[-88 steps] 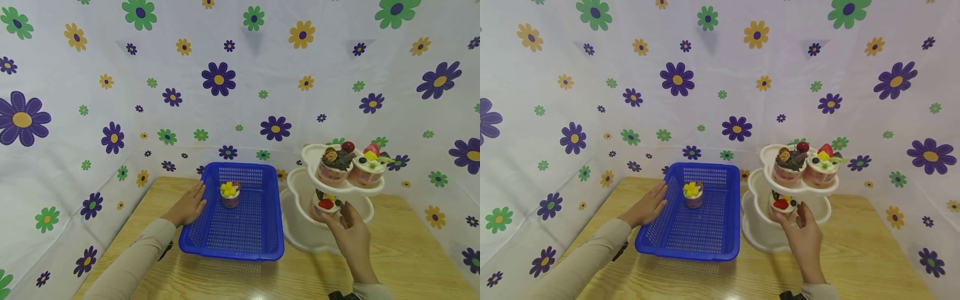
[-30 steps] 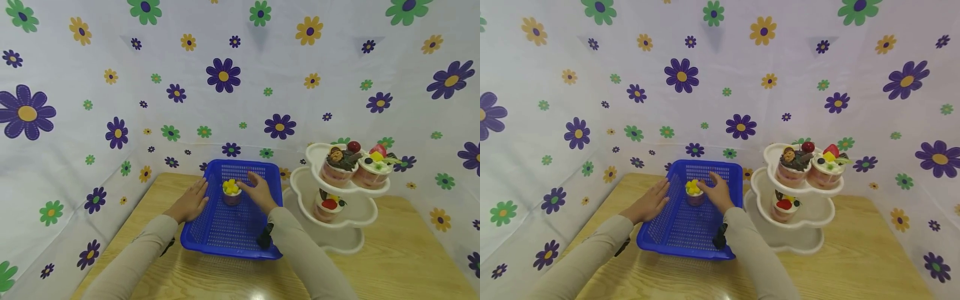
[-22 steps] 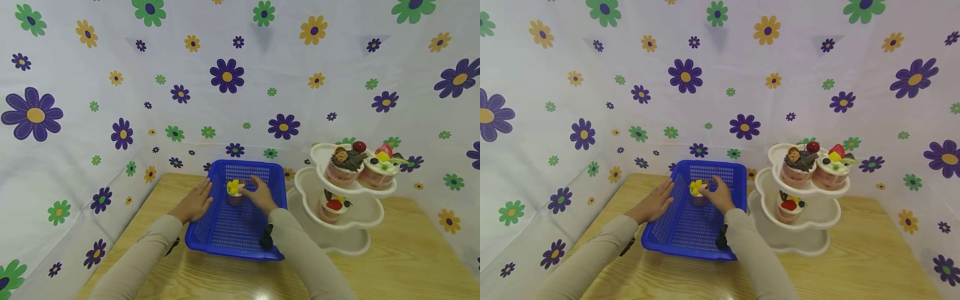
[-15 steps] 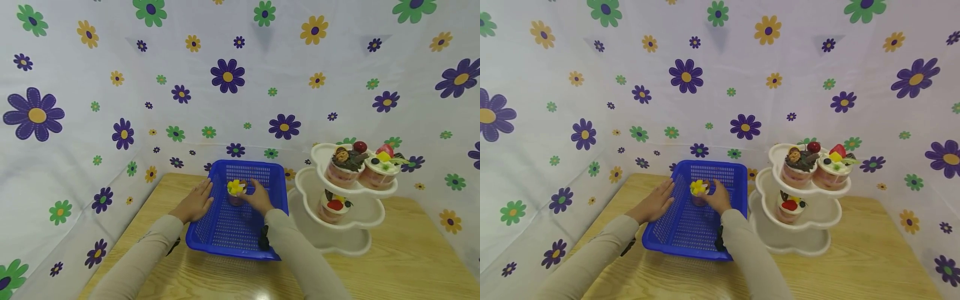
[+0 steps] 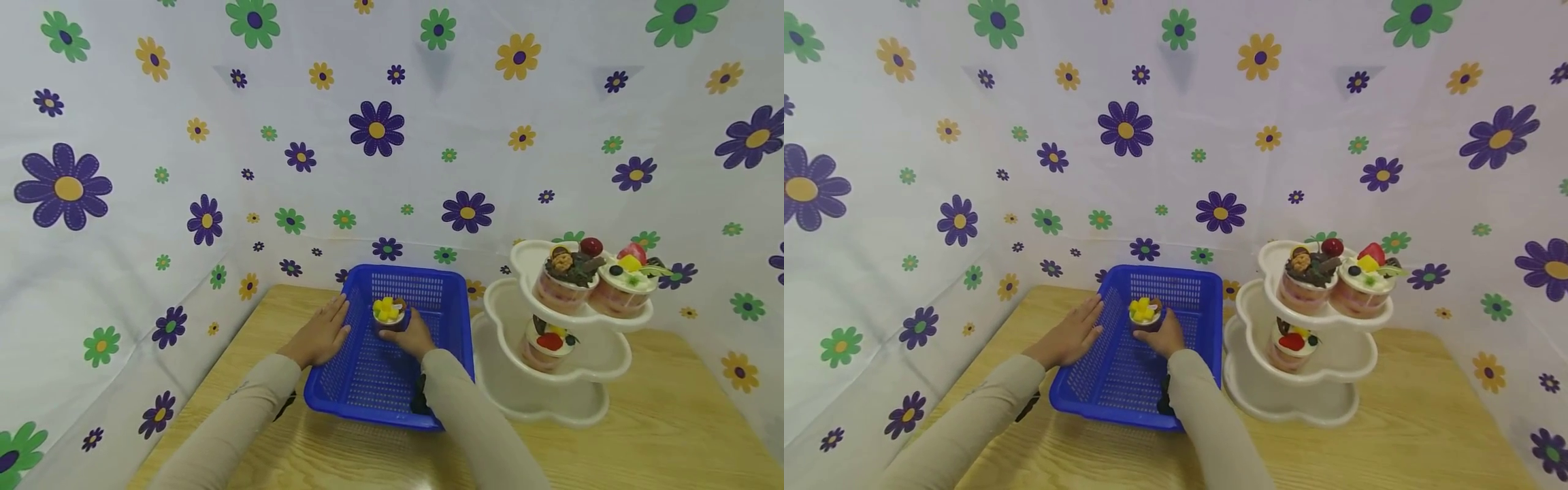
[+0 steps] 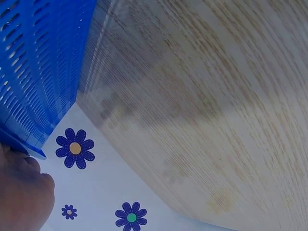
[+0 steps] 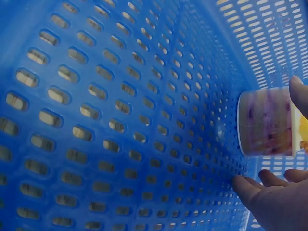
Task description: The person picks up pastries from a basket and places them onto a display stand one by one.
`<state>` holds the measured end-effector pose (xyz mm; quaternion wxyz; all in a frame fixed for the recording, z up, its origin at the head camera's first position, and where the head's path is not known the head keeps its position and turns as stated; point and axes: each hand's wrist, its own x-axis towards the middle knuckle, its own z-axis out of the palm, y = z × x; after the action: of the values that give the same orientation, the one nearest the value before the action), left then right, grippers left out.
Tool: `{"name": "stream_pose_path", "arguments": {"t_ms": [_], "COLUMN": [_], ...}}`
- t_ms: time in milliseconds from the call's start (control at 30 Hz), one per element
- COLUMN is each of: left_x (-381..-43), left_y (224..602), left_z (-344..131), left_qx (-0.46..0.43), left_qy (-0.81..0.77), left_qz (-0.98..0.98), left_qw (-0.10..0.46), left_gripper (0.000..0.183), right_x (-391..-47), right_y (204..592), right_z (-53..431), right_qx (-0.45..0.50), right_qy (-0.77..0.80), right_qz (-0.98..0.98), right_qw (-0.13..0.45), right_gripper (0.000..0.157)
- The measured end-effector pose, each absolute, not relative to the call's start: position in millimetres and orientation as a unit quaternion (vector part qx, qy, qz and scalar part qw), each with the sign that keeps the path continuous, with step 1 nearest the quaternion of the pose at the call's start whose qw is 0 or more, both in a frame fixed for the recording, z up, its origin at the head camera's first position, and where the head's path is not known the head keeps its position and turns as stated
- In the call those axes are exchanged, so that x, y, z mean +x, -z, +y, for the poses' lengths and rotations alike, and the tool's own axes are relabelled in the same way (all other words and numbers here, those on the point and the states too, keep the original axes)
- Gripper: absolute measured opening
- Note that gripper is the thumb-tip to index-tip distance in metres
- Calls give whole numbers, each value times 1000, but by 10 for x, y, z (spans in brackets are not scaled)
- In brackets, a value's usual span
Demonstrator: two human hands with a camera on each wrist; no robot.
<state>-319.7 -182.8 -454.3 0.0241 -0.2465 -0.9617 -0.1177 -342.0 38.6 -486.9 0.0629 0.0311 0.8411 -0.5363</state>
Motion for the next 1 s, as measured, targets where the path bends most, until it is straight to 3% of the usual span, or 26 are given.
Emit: {"name": "stream_pose_path", "arguments": {"t_ms": [233,1000], "left_x": [-3202,-3166], "left_y": [4557,4482], "left_z": [-1820,-1828], "left_qx": [-250,-247], "left_qy": [119,115], "left_qz": [-961,-962], "left_qw": [25,23], "left_gripper": [56,55], "right_x": [-3469,-3544], "right_y": [4908,4975], "right_z": [394,312], "right_qx": [42,-10], "right_qy": [531,519], "right_qz": [845,855], "right_qw": [39,-2], "right_gripper": [98,77]}}
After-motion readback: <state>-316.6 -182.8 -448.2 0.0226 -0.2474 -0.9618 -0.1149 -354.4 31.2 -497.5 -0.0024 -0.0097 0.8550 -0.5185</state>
